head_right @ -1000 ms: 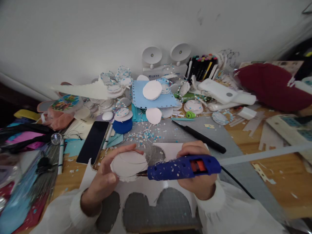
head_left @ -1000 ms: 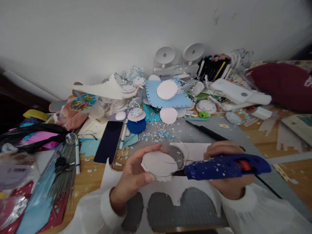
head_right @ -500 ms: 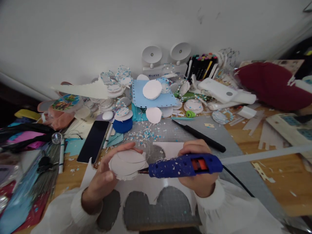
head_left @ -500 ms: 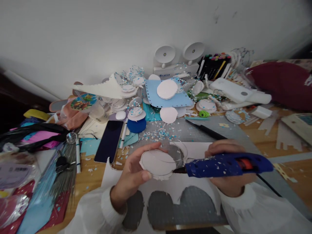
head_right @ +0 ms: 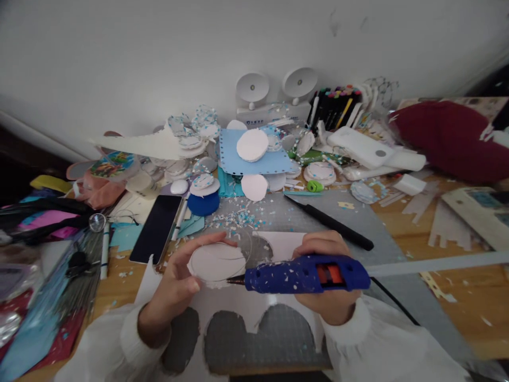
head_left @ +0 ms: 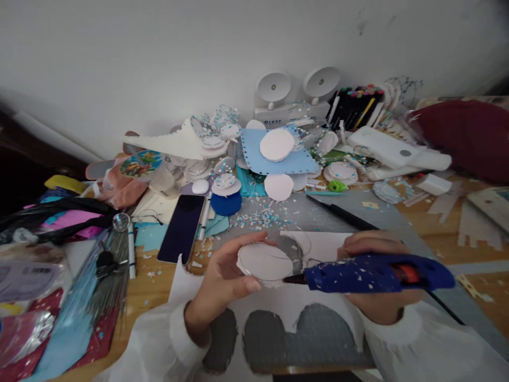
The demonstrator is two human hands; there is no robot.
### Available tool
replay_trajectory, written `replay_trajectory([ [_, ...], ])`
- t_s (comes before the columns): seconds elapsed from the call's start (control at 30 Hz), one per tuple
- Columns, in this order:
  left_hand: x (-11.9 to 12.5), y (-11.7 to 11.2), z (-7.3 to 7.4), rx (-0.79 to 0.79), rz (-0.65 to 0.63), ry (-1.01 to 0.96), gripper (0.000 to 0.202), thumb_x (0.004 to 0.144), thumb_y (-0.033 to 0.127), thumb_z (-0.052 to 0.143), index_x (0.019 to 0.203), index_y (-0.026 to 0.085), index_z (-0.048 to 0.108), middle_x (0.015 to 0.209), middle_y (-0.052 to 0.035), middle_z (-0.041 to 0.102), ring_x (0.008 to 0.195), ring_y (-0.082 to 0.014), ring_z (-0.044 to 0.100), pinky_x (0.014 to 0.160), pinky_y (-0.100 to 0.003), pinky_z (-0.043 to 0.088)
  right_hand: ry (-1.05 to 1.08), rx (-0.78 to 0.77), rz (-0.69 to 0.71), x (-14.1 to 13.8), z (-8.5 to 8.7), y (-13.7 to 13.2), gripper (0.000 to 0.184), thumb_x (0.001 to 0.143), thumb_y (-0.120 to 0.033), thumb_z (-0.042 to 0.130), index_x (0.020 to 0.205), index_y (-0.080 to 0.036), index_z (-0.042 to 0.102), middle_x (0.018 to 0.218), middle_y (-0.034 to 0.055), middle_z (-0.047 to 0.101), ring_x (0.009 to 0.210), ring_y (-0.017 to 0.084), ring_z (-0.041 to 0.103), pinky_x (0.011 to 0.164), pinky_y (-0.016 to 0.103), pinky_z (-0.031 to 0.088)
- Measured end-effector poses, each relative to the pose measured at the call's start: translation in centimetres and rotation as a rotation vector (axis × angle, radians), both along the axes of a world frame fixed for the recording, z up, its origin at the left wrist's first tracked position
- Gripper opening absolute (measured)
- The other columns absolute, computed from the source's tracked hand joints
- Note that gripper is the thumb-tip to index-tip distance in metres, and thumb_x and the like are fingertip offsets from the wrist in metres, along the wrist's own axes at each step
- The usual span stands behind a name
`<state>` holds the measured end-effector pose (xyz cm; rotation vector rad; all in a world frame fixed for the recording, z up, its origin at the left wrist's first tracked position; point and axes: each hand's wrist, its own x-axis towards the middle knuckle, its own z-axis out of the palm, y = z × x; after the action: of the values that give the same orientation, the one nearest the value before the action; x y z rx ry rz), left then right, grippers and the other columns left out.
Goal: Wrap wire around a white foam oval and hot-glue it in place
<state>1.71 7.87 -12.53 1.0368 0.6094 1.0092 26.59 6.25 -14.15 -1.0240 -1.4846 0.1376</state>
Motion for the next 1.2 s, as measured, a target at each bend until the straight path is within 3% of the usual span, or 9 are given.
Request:
replay_trajectory([
  [0.1,0.0,0.1,-0.1,-0.003,0.019,0.026,0.062,0.062,0.044,0.083,0.118,0.023,0.066,0.114,-0.0105,0.071,0.101,-0.0261,0.067,0.086,-0.032,0.052,-0.036,0.048,-0.026,0.0,0.1,0.0,0.012,0.076,-0.036,0.069,0.081,-0.027,0.063,0.067,0.0009,0.060,0.060,0.022,0.055,0.052,0.038,0.045],
  [0.3,0.3,0.2,-0.1,-0.043,0.060,0.056,0.061,0.058,0.044,0.085,0.113,0.022,0.069,0.113,-0.0108,0.071,0.099,-0.0281,0.066,0.085,-0.035,0.053,-0.092,0.062,-0.042,-0.3,0.6,-0.1,0.022,0.068,-0.025,0.075,0.087,-0.028,0.063,0.071,0.0018,0.060,0.062,0.023,0.056,0.054,0.040,0.047],
  [0.5,0.4,0.2,-0.1,-0.065,0.064,0.060,0.057,0.058,0.040,0.086,0.110,0.022,0.071,0.107,-0.0090,0.074,0.093,-0.0243,0.068,0.079,-0.030,0.053,-0.127,0.094,-0.114,-0.8,0.8,-0.1,0.026,0.063,-0.010,0.075,0.080,-0.024,0.061,0.071,0.0009,0.061,0.059,0.019,0.057,0.056,0.038,0.048],
  [0.7,0.2,0.2,-0.3,-0.074,0.054,0.027,0.059,0.060,0.042,0.085,0.113,0.021,0.069,0.111,-0.0110,0.072,0.099,-0.0275,0.067,0.086,-0.034,0.052,-0.089,0.060,-0.129,-0.8,1.0,-0.2,0.026,0.062,-0.014,0.078,0.078,-0.025,0.062,0.071,0.0005,0.061,0.059,0.019,0.057,0.055,0.037,0.047],
  [0.93,0.1,0.1,-0.1,-0.044,0.045,-0.022,0.063,0.064,0.051,0.080,0.117,0.020,0.067,0.114,-0.0117,0.071,0.103,-0.0273,0.066,0.089,-0.033,0.051,-0.037,0.155,-0.253,-0.9,1.6,0.5,0.019,0.065,-0.022,0.076,0.074,-0.024,0.059,0.067,0.0009,0.056,0.058,0.020,0.053,0.057,0.038,0.042],
  [1.1,0.1,0.1,-0.1,-0.035,0.057,-0.050,0.059,0.064,0.045,0.082,0.116,0.021,0.067,0.113,-0.0090,0.071,0.103,-0.0236,0.066,0.089,-0.028,0.050,0.001,0.168,-0.282,-0.2,1.9,0.3,0.020,0.063,-0.020,0.072,0.077,-0.020,0.059,0.071,0.0008,0.056,0.062,0.020,0.055,0.059,0.036,0.042],
  [1.2,0.2,0.2,-0.2,-0.034,0.072,-0.064,0.059,0.063,0.041,0.083,0.116,0.022,0.066,0.113,-0.0077,0.071,0.104,-0.0222,0.065,0.089,-0.027,0.049,-0.095,0.101,-0.286,0.3,2.0,-1.2,0.017,0.064,-0.021,0.071,0.075,-0.022,0.058,0.072,0.0001,0.056,0.062,0.020,0.055,0.059,0.035,0.044],
])
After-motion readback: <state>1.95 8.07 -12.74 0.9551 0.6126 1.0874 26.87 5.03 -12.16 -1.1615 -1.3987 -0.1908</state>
